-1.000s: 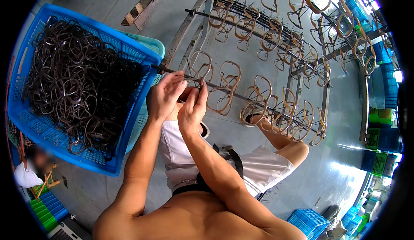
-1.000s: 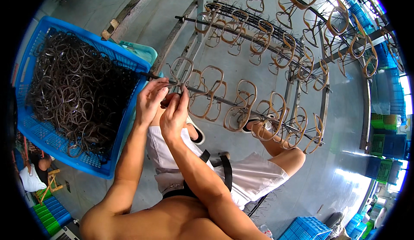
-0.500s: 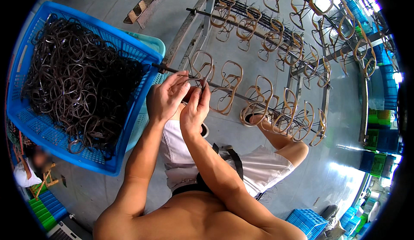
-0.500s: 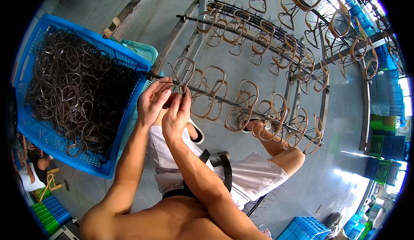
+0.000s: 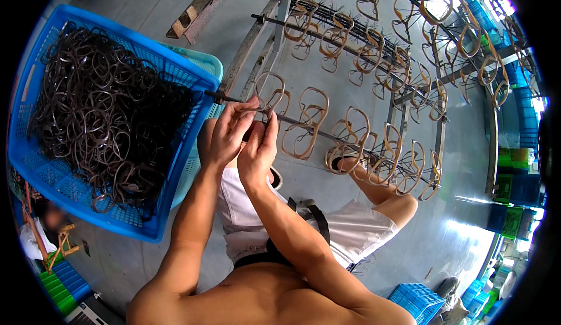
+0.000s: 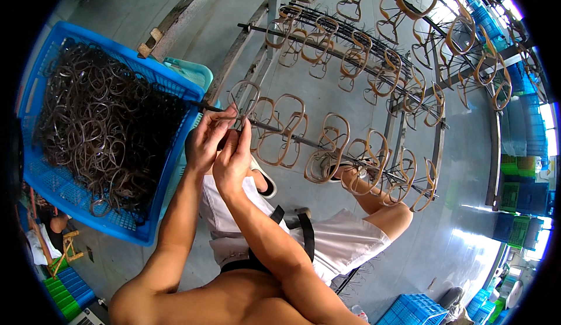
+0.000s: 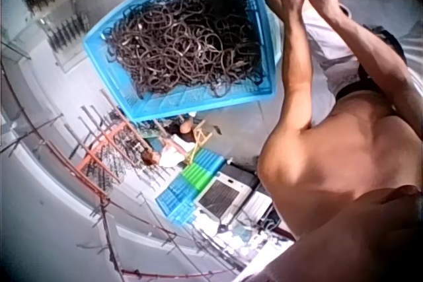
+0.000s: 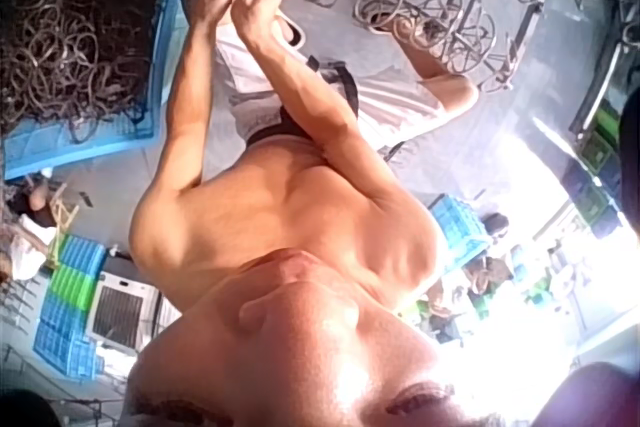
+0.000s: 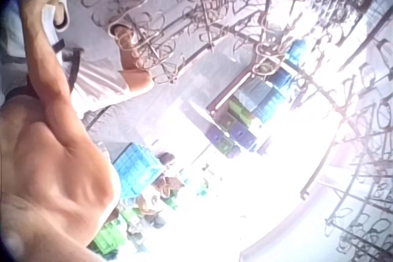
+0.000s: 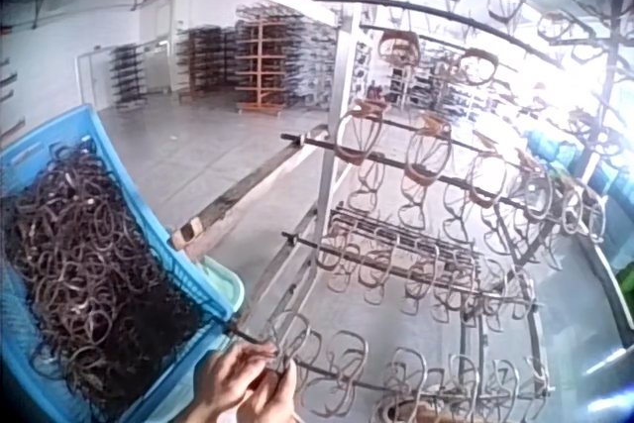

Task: The person repeatedly picks metal hoops from a blue basket and threads them onto horizontal rods of a metal rack. The person handles the hoops one at a time and places them onto the rack, continuing the process throughout the clip.

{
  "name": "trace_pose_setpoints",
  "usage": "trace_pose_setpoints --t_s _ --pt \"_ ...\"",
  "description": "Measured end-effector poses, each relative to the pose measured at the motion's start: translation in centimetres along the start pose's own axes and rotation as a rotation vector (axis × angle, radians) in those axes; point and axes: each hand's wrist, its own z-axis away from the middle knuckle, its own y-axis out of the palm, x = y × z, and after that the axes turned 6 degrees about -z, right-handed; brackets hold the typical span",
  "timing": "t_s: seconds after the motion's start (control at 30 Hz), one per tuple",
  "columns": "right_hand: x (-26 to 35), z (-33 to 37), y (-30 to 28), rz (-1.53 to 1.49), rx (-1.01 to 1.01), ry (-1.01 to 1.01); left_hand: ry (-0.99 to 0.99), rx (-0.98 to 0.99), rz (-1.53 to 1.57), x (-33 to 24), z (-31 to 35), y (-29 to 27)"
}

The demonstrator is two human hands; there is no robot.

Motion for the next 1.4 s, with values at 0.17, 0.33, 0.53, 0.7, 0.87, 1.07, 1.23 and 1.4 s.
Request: trace_pose_setpoints --t_s 0.17,0.33,0.53,0.7,0.87,1.07,1.23,1.4 --pt "-0.5 -0.2 -0.1 0.032 0.034 -0.044 -0.035 0.021 -0.084 -0.7 0.0 -0.3" --pt "-0.9 -0.4 0.6 0.114 0.025 -0.150 -0.099 0.039 -0.002 -0.1 -0.1 -1.3" --pt "1.2 -0.3 0.6 0.130 0.048 -0.099 -0.198 0.063 0.163 -0.1 -0.1 -1.5" --pt "1.1 -0.3 0.1 0.132 0.041 -0.095 -0.132 0.023 0.104 0.1 -0.2 -1.2" --pt "0.2 -0.4 -0.4 0.146 0.061 -0.141 -0.056 0.023 0.163 0.0 -0.3 -1.2" --pt "0.6 -0.4 0.0 0.135 0.049 -0.092 -0.126 -0.022 0.099 -0.6 0.3 -0.6" --pt "0.9 -0.3 -0.3 0.018 0.061 -0.069 -0.103 0.019 0.047 -0.2 0.1 -1.2" --pt "0.3 -0.4 -0.7 0.035 0.091 -0.076 0.021 0.054 0.038 0.2 -1.5 -1.7"
